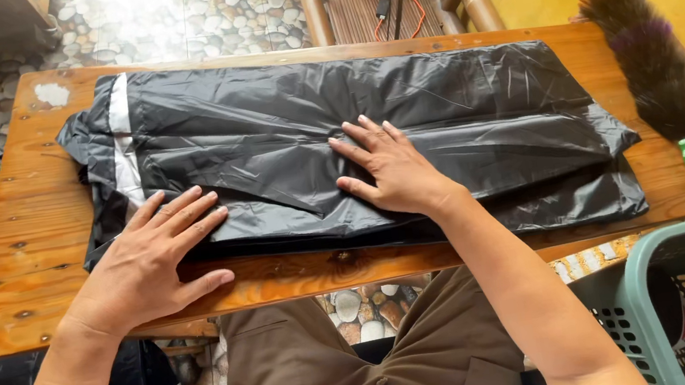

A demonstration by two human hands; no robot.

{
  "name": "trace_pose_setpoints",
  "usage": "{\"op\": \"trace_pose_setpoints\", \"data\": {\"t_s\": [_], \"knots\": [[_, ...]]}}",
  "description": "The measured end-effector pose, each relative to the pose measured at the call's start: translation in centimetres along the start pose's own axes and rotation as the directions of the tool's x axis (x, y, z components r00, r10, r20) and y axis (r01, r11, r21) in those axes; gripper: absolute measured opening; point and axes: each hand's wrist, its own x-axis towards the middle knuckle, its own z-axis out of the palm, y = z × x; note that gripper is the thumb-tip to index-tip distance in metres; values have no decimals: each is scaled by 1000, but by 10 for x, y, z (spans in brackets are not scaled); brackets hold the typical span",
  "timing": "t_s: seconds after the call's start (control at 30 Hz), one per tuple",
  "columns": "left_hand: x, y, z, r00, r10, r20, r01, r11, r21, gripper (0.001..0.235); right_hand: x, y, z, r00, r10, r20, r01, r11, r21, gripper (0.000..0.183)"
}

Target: The person folds a large black plastic sheet on a wooden table. They smooth and fold the sheet multiple times, progressively reducing its size, and finish by holding the compact folded bundle.

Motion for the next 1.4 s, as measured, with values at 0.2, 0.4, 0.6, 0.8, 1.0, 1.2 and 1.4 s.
{"op": "trace_pose_setpoints", "data": {"t_s": [0.2,0.4,0.6,0.8,1.0,1.2,1.4], "knots": [[-2,-2,3,997,7,-79,-1,997,79,70,1,-8,-12,997,13,76,-10,999,-33,68],[3,-12,19,992,39,-121,-11,975,224,44,-19,-51,-57,980,-133,150,148,984,-98,104],[7,-14,20,985,56,-164,-20,976,215,38,-42,-49,-44,945,-141,295,211,952,-221,106],[31,-12,7,992,-53,-117,65,993,103,46,-36,-35,-27,965,-261,19,261,952,-160,70],[83,21,16,992,91,83,-84,993,-87,65,-11,-59,-33,954,-217,205,217,976,23,70],[74,19,21,989,144,29,-144,990,5,37,-70,-32,-63,999,8,54,-19,981,193,66],[81,23,26,984,178,-19,-177,983,56,27,-118,9,-61,997,73,-33,-69,991,112,70]]}}
